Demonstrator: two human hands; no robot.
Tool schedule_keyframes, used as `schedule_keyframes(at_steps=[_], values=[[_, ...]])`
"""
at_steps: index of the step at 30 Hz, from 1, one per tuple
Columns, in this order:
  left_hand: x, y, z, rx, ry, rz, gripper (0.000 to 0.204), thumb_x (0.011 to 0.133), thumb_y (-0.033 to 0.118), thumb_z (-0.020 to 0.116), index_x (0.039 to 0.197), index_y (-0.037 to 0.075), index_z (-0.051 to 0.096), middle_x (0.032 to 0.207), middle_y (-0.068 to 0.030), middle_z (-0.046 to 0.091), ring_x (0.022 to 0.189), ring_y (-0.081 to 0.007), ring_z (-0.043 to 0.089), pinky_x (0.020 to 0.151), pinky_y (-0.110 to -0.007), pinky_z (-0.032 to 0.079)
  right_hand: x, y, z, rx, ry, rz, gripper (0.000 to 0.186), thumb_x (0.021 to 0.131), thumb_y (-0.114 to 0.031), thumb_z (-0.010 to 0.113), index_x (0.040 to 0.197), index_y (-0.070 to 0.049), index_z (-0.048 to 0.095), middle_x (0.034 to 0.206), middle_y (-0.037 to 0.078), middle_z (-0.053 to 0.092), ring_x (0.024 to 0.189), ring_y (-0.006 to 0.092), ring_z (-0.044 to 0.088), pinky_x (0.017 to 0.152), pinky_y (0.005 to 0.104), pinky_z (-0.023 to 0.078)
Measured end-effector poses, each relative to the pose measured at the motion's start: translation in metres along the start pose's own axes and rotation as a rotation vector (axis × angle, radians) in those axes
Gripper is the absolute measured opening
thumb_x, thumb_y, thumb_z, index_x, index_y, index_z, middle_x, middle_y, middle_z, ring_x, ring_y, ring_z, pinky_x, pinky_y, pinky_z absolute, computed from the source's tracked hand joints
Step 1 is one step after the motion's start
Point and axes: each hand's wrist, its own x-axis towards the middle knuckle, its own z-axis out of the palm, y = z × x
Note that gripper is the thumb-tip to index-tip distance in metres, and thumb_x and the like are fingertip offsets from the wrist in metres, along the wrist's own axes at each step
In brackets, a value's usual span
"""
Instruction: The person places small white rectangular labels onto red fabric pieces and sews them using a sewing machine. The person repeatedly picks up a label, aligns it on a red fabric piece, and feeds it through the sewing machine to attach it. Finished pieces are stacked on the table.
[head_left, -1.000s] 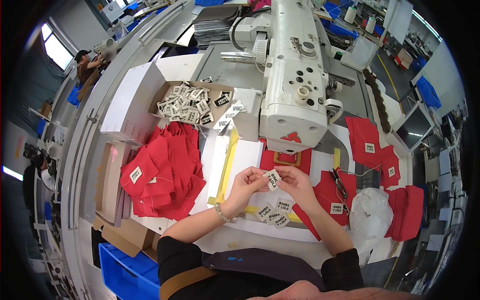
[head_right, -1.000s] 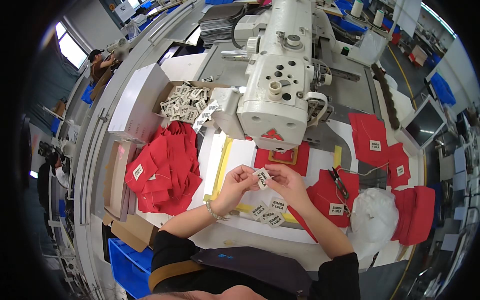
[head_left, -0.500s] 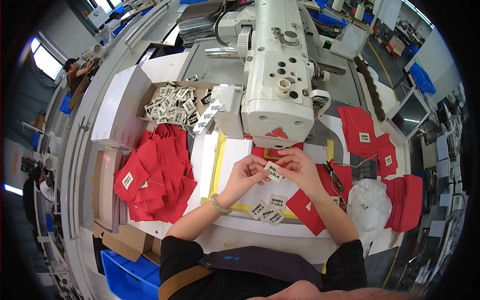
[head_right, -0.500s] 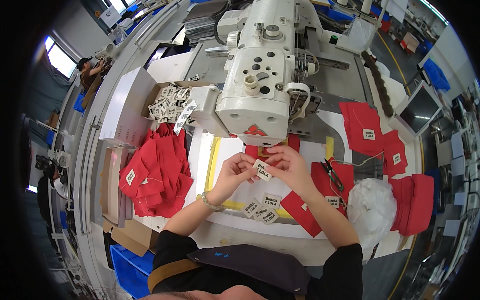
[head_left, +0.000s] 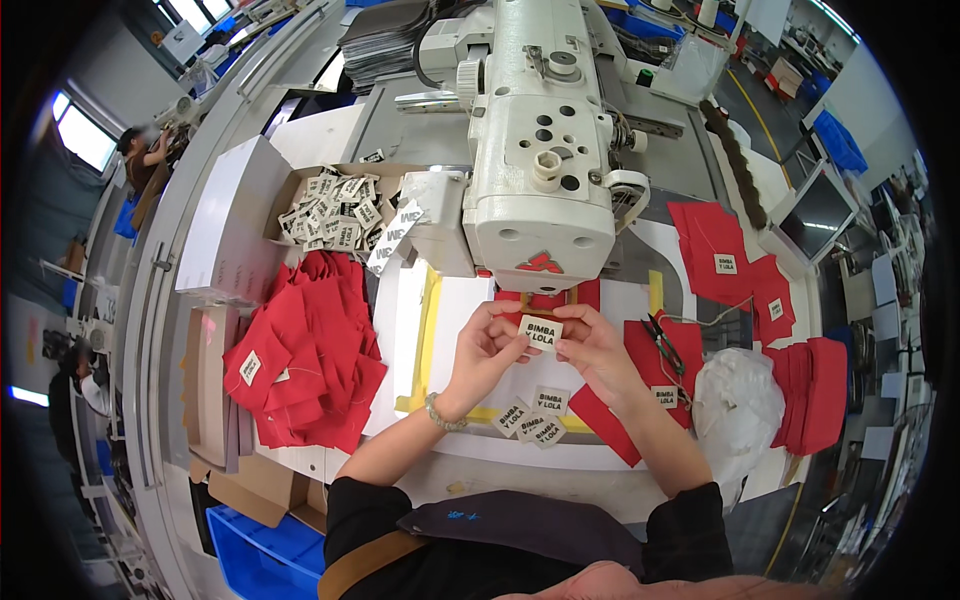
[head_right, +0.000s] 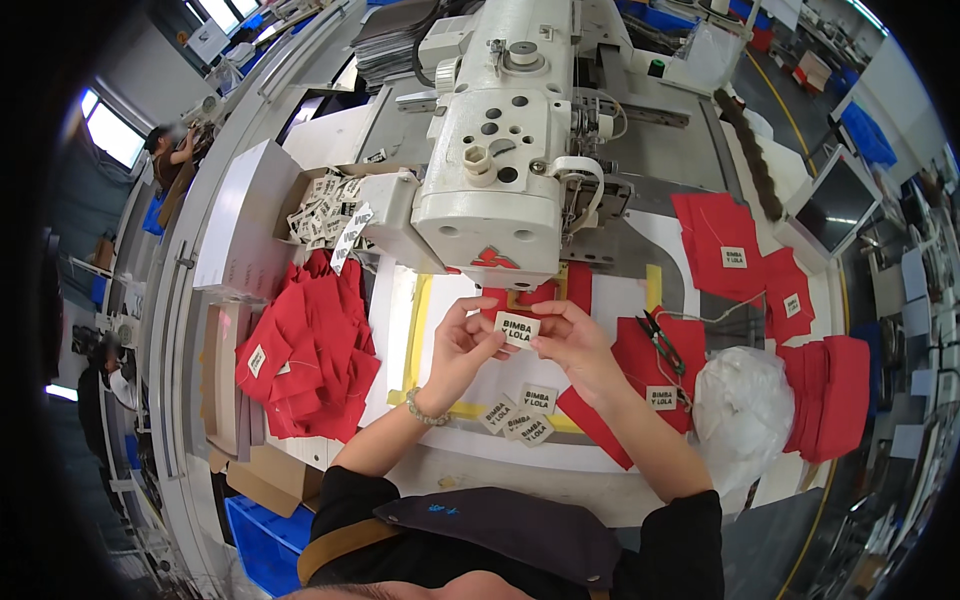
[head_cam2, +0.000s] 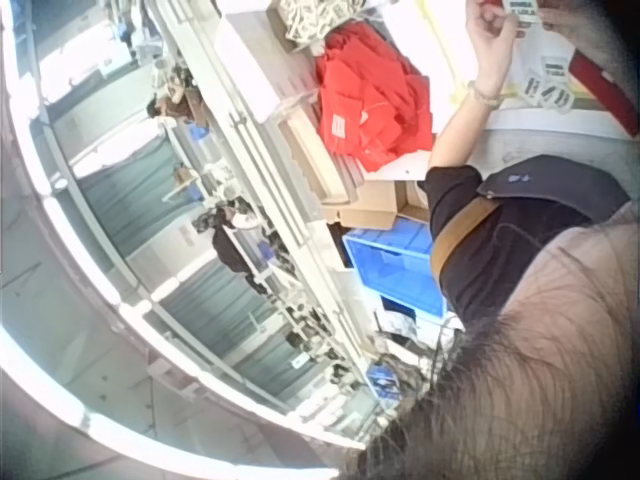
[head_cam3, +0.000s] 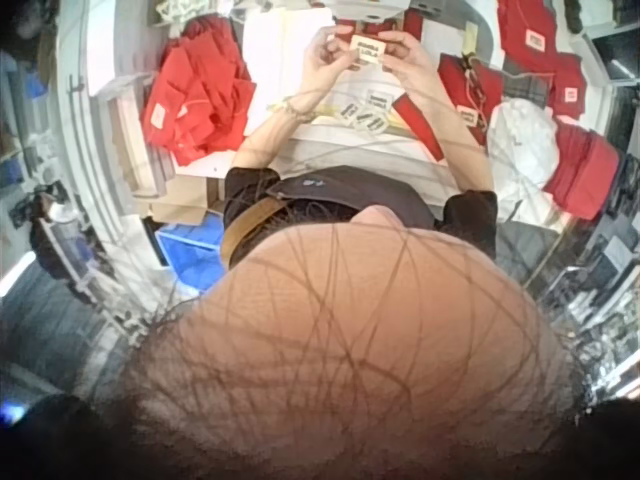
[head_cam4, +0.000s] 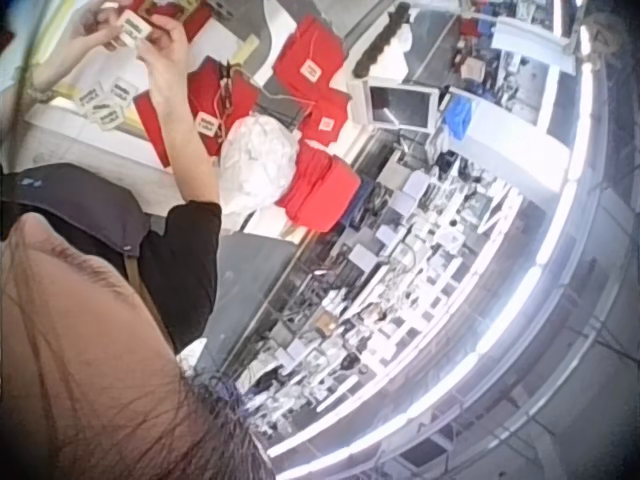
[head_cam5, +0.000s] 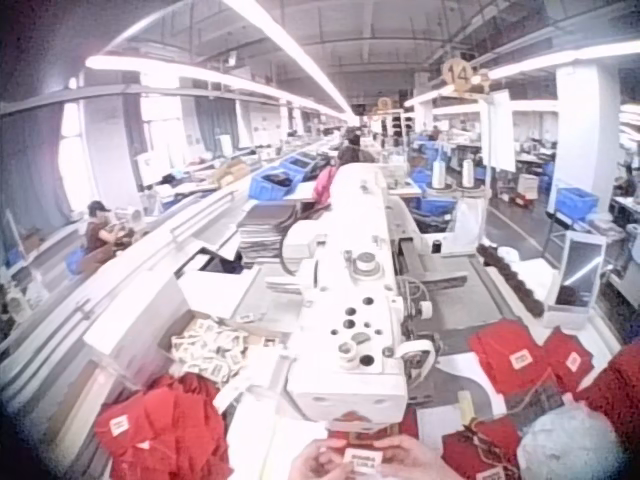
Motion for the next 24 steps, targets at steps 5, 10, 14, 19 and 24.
schedule_keyframes(at_steps=[5,10,14,19,24], values=[[-0.003,0.001,0.001,0.06,-0.022,-0.002,0.035,0.092,-0.004,0.055,0.125,0.001,0.048,0.086,-0.0058,0.063,0.082,-0.0143,0.069,0.067,-0.023,0.054,0.003,0.007,-0.003,0.025,-0.018,-0.053,0.037,0.086,0.002,0.066,0.12,-0.003,0.052,0.106,0.007,0.063,0.094,0.0104,0.059,0.079,0.0251,0.046],[0.001,-0.001,-0.009,0.077,-0.064,-0.076,0.023,0.095,0.001,0.054,0.117,0.0,0.055,0.084,-0.0046,0.064,0.077,-0.0114,0.067,0.064,-0.022,0.052,0.004,0.002,0.003,-0.085,0.04,-0.091,0.035,0.085,0.003,0.066,0.117,-0.002,0.054,0.101,0.007,0.065,0.09,0.0095,0.06,0.078,0.0233,0.047],[0.005,-0.005,-0.01,0.122,-0.024,-0.054,0.016,0.096,0.005,0.055,0.111,0.0,0.06,0.083,-0.0026,0.064,0.073,-0.0079,0.063,0.061,-0.022,0.051,0.004,-0.002,0.003,-0.142,0.073,-0.109,0.035,0.084,0.003,0.067,0.116,-0.001,0.054,0.096,0.006,0.066,0.086,0.0086,0.061,0.073,0.022,0.048],[0.009,-0.004,-0.011,0.218,-0.021,-0.016,0.016,0.096,0.006,0.057,0.109,0.0,0.064,0.084,-0.0013,0.064,0.073,-0.006,0.06,0.061,-0.022,0.051,0.006,-0.002,0.0,-0.227,0.06,-0.122,0.036,0.086,0.0,0.068,0.118,-0.002,0.054,0.096,0.006,0.067,0.082,0.0083,0.063,0.067,0.0211,0.046],[0.013,0.002,-0.012,0.237,-0.01,-0.021,0.022,0.099,0.008,0.051,0.116,0.0,0.063,0.087,-0.0031,0.065,0.074,-0.0078,0.061,0.064,-0.023,0.053,0.008,-0.011,0.0,-0.348,0.057,-0.077,0.029,0.088,-0.003,0.066,0.116,-0.002,0.057,0.095,0.006,0.068,0.078,0.0095,0.065,0.064,0.0219,0.047]])
